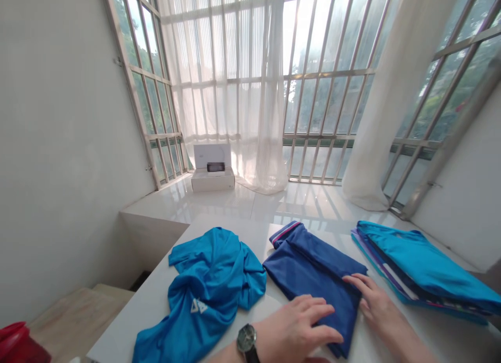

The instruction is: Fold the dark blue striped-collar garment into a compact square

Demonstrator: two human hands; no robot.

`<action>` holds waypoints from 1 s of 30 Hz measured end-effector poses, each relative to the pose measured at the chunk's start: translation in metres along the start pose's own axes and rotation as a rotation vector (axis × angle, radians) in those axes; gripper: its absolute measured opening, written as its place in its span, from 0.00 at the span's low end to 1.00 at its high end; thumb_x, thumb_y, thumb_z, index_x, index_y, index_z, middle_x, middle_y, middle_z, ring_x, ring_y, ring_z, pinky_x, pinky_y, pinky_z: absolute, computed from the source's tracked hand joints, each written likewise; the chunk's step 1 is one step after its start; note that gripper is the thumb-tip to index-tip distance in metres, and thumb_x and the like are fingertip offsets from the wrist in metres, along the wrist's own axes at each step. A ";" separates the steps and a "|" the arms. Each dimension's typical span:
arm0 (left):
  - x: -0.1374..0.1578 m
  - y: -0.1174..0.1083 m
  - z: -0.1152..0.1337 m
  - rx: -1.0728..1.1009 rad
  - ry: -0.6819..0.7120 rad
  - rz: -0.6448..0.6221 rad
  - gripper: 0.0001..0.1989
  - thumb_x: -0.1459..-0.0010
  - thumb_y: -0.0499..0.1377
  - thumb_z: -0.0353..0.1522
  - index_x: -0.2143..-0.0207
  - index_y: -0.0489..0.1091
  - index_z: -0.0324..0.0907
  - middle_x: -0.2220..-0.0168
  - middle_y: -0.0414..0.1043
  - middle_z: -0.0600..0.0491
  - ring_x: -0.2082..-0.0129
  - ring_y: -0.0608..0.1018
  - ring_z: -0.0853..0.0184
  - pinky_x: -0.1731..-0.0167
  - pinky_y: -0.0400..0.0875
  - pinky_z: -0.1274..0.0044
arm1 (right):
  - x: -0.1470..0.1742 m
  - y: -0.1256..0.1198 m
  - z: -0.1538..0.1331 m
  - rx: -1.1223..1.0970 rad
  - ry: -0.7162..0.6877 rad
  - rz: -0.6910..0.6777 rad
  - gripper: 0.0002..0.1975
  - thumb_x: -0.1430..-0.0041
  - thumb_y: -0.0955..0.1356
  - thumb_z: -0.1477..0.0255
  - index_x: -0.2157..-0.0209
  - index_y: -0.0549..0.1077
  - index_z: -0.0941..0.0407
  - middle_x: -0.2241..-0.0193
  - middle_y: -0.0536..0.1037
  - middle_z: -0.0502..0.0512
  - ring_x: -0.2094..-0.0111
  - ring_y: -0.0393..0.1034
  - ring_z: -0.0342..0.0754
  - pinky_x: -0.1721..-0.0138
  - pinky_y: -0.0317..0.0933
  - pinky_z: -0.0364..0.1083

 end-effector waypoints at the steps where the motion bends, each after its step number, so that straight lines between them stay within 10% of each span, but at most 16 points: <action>1: 0.004 -0.009 -0.012 0.010 -0.107 0.014 0.22 0.33 0.54 0.44 0.41 0.63 0.47 0.34 0.59 0.46 0.34 0.62 0.56 0.35 0.56 0.64 | 0.001 -0.006 -0.008 0.029 0.014 0.018 0.26 0.47 0.58 0.76 0.51 0.77 0.51 0.47 0.75 0.60 0.49 0.73 0.56 0.46 0.66 0.54; 5: 0.028 -0.022 -0.063 -0.024 -0.500 0.006 0.31 0.39 0.59 0.48 0.38 0.61 0.46 0.33 0.58 0.42 0.33 0.58 0.46 0.36 0.56 0.53 | 0.015 -0.025 -0.064 0.055 -0.004 0.102 0.21 0.37 0.59 0.67 0.49 0.76 0.55 0.44 0.73 0.64 0.44 0.68 0.61 0.42 0.63 0.60; 10: 0.030 -0.019 -0.067 -0.062 -0.521 -0.008 0.30 0.41 0.59 0.51 0.41 0.66 0.47 0.40 0.68 0.44 0.43 0.69 0.48 0.43 0.64 0.56 | 0.051 -0.005 -0.118 -0.012 -0.099 -0.165 0.33 0.41 0.66 0.51 0.38 0.68 0.50 0.36 0.68 0.59 0.36 0.60 0.63 0.37 0.58 0.63; 18: 0.011 -0.015 -0.022 -0.015 -0.212 -0.047 0.28 0.44 0.60 0.57 0.57 0.75 0.43 0.65 0.79 0.50 0.64 0.78 0.60 0.55 0.66 0.69 | 0.075 -0.036 -0.091 -0.120 -0.022 -0.229 0.26 0.40 0.66 0.52 0.44 0.75 0.47 0.38 0.70 0.58 0.38 0.64 0.61 0.36 0.58 0.61; 23: 0.007 -0.018 -0.021 0.061 -0.222 -0.038 0.17 0.31 0.53 0.41 0.65 0.77 0.45 0.73 0.79 0.55 0.71 0.79 0.68 0.63 0.64 0.74 | 0.066 -0.053 -0.098 -0.276 0.002 -0.411 0.22 0.39 0.65 0.51 0.52 0.79 0.47 0.45 0.77 0.58 0.46 0.73 0.57 0.44 0.67 0.52; 30: -0.007 -0.046 -0.068 0.021 -0.477 0.112 0.11 0.36 0.59 0.36 0.53 0.74 0.46 0.53 0.78 0.50 0.52 0.77 0.60 0.50 0.70 0.71 | -0.011 -0.063 -0.073 -0.110 -0.082 -0.153 0.25 0.44 0.69 0.55 0.46 0.75 0.50 0.41 0.73 0.60 0.39 0.64 0.60 0.37 0.58 0.58</action>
Point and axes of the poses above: each hand's wrist, its own x-axis away from the middle knuckle, its own y-axis out of the palm, z = x × y, the point moved 8 cm from there along -x, towards the middle knuckle
